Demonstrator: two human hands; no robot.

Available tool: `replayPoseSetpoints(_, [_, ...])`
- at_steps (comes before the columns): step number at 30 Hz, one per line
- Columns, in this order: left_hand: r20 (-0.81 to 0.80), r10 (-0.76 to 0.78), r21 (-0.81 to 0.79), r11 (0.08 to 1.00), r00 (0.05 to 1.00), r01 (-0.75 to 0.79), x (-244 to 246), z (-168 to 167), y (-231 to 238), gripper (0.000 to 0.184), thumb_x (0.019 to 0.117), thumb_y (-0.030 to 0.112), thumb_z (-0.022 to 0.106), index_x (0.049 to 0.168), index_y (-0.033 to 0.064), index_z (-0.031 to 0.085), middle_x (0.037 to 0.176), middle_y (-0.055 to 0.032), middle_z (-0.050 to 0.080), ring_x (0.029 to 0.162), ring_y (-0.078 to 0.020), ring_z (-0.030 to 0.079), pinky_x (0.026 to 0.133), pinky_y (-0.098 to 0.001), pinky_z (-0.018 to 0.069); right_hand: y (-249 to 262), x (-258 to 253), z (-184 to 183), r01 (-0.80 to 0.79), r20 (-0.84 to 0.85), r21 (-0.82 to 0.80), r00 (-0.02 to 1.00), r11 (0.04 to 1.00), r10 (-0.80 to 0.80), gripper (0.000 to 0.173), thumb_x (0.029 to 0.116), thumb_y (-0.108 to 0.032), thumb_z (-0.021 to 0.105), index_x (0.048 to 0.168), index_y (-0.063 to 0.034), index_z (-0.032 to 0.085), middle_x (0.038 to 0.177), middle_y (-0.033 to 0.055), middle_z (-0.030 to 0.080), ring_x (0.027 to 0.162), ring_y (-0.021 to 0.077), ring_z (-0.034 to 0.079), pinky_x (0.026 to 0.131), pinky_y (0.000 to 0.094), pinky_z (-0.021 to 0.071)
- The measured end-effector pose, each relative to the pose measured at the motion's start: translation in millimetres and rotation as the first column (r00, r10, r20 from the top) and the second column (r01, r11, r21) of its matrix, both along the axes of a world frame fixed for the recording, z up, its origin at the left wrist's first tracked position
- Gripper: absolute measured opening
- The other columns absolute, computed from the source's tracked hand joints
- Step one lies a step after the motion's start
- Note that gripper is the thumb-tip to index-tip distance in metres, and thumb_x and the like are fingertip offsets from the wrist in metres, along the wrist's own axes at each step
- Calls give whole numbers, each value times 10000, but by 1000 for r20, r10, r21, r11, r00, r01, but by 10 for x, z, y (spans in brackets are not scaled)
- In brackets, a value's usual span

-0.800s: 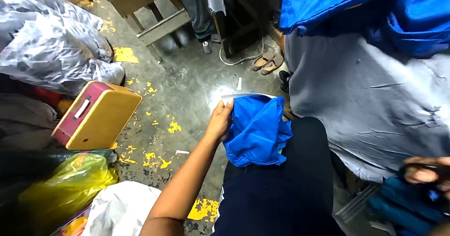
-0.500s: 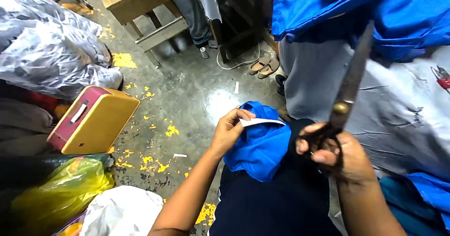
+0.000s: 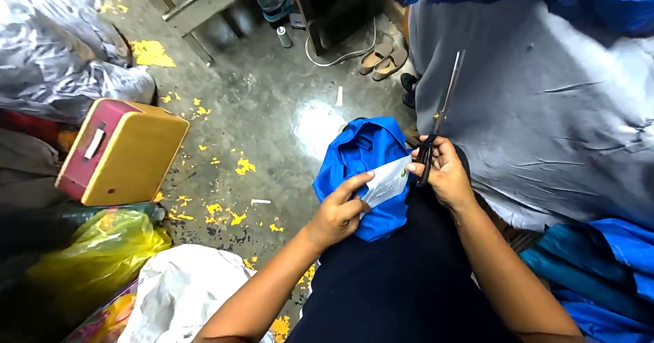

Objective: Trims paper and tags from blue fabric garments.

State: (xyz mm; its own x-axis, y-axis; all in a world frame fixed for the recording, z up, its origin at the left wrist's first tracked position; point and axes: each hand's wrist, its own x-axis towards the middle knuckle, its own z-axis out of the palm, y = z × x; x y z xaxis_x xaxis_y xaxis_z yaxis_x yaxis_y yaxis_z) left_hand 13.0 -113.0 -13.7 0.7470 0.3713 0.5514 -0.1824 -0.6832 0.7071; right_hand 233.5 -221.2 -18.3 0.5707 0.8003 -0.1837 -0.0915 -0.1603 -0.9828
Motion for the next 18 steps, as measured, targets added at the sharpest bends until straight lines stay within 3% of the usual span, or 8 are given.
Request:
replayPoseSetpoints(3, [41, 82, 61, 995, 996, -84, 130, 72, -101, 143, 937, -69, 559, 820, 13, 564, 1275, -191, 626, 1228, -156, 607, 1074, -251, 469, -38, -103, 105, 66, 75, -41, 995, 997, -63, 619, 800, 22, 756, 1350, 8, 471, 1112, 46, 622, 935, 30, 648, 809, 195, 556])
replayPoseSetpoints(5, [53, 181, 52, 982, 982, -184, 275, 125, -99, 135, 924, -65, 575, 809, 3, 595, 1275, -190, 634, 1207, -147, 617, 1048, -235, 481, -103, -165, 200, 88, 109, -1, 990, 996, -88, 548, 834, -14, 738, 1326, 10, 498, 1067, 17, 644, 897, 4, 656, 788, 168, 560])
replayPoseSetpoints(7, [67, 232, 45, 971, 970, -235, 433, 159, -89, 83, 911, -66, 592, 847, -27, 630, 1272, -221, 630, 1195, -181, 626, 1032, -244, 493, -155, -221, 340, 71, 31, 84, 997, 994, -74, 488, 862, -44, 723, 1293, -18, 495, 1034, -32, 663, 896, 6, 675, 799, 182, 579])
replayPoseSetpoints(8, [77, 220, 32, 974, 972, -223, 512, 165, -119, 42, 927, -57, 593, 934, -40, 631, 1265, -229, 617, 1188, -197, 625, 1022, -257, 503, -172, -253, 404, 55, -29, 129, 998, 990, -52, 488, 862, -61, 730, 1280, -41, 479, 1033, -50, 669, 911, 17, 682, 818, 204, 589])
replayPoseSetpoints(11, [122, 100, -43, 995, 988, -95, 744, 86, -310, 258, 965, -33, 578, 1207, -5, 493, 1249, -213, 580, 1097, -190, 648, 926, -264, 550, -165, -348, 490, 75, -128, 191, 990, 979, -51, 502, 827, -55, 768, 1234, -68, 476, 1010, -61, 681, 896, 25, 692, 812, 220, 603])
replayPoseSetpoints(15, [186, 20, -138, 990, 982, 6, 841, -77, -402, 413, 924, -48, 584, 1285, 59, 413, 1213, -168, 559, 1048, -185, 658, 906, -299, 573, -167, -398, 344, 242, -176, 173, 961, 955, -211, 356, 837, 102, 674, 1115, -57, 519, 901, -37, 705, 817, 32, 700, 774, 215, 602])
replayPoseSetpoints(18, [145, -7, -328, 943, 989, 55, 795, 60, -264, 382, 862, 13, 578, 1230, 48, 484, 1173, -146, 590, 1010, -160, 667, 855, -327, 593, -253, -396, 280, 240, -167, 187, 963, 953, -210, 322, 845, 100, 641, 1114, -47, 543, 916, -33, 722, 824, 36, 710, 778, 213, 604])
